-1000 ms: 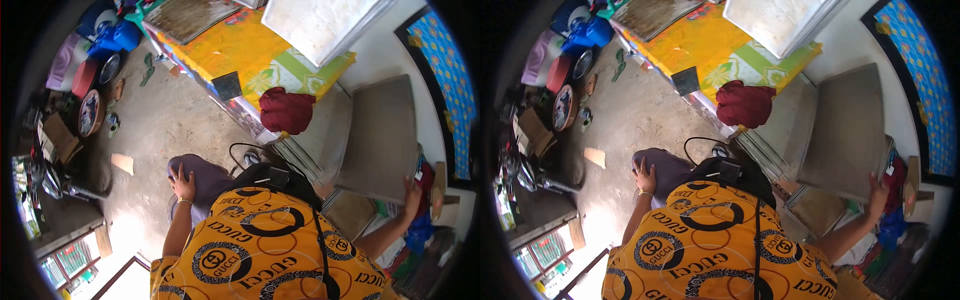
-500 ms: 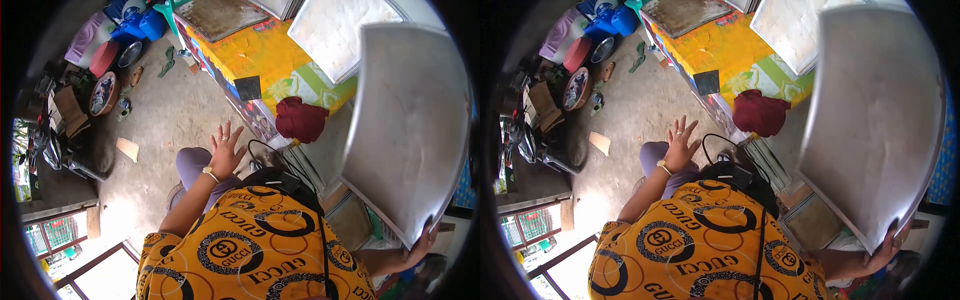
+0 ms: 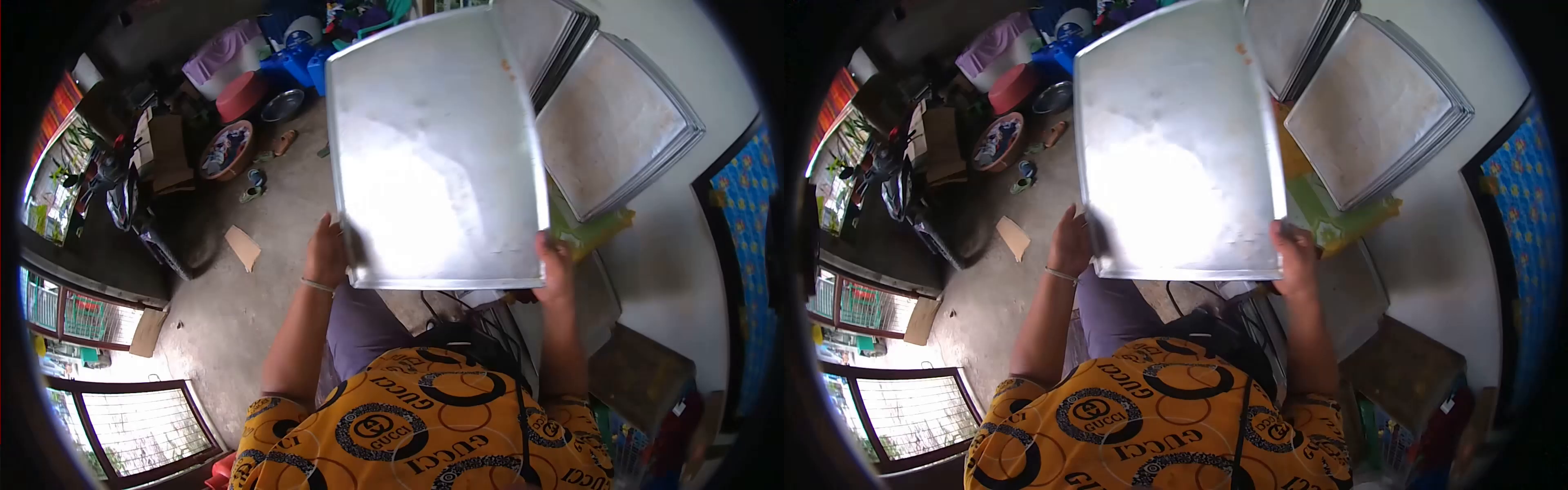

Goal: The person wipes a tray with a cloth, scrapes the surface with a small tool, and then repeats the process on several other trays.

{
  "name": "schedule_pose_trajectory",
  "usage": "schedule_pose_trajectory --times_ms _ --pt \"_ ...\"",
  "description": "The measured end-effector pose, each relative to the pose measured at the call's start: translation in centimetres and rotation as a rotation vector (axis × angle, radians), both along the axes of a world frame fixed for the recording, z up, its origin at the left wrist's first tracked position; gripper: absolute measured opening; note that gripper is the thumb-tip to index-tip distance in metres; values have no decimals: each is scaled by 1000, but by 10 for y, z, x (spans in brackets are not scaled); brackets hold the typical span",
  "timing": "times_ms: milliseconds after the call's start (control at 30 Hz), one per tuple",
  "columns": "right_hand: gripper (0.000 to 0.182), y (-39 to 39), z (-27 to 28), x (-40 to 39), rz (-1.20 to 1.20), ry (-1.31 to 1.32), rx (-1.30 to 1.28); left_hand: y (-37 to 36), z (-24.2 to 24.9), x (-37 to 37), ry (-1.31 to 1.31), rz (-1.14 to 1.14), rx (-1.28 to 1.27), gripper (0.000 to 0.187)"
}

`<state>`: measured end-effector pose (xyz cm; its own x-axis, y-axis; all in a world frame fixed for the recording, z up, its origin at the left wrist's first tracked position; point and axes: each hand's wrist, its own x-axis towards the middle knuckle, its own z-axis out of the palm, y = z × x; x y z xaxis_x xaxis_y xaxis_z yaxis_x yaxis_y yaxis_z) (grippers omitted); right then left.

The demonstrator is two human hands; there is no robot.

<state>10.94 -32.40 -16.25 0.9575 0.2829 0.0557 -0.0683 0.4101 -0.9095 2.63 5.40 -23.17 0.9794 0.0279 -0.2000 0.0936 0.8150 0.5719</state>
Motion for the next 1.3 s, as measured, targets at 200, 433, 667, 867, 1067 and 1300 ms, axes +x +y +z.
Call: schedule_pose_trajectory --times_ms 200,433,667,867,1067,1300 --pt "31 53 -63 11 314 -18 -290 36 -51 -56 404 565 -6 25" --pt "53 73 -100 76 229 -531 -1160 60 -51 -156 327 831 305 34" --pt "62 97 -152 100 79 -819 -1758 78 -28 -218 420 1013 462 52" --pt "42 96 -154 112 3 -814 -1609 59 5 -217 590 1216 304 49" --pt "27 12 -122 122 -329 -395 -884 41 18 -196 618 1222 291 51" --pt "37 -173 -125 87 -899 474 131 34 11 -172 598 1137 295 50"
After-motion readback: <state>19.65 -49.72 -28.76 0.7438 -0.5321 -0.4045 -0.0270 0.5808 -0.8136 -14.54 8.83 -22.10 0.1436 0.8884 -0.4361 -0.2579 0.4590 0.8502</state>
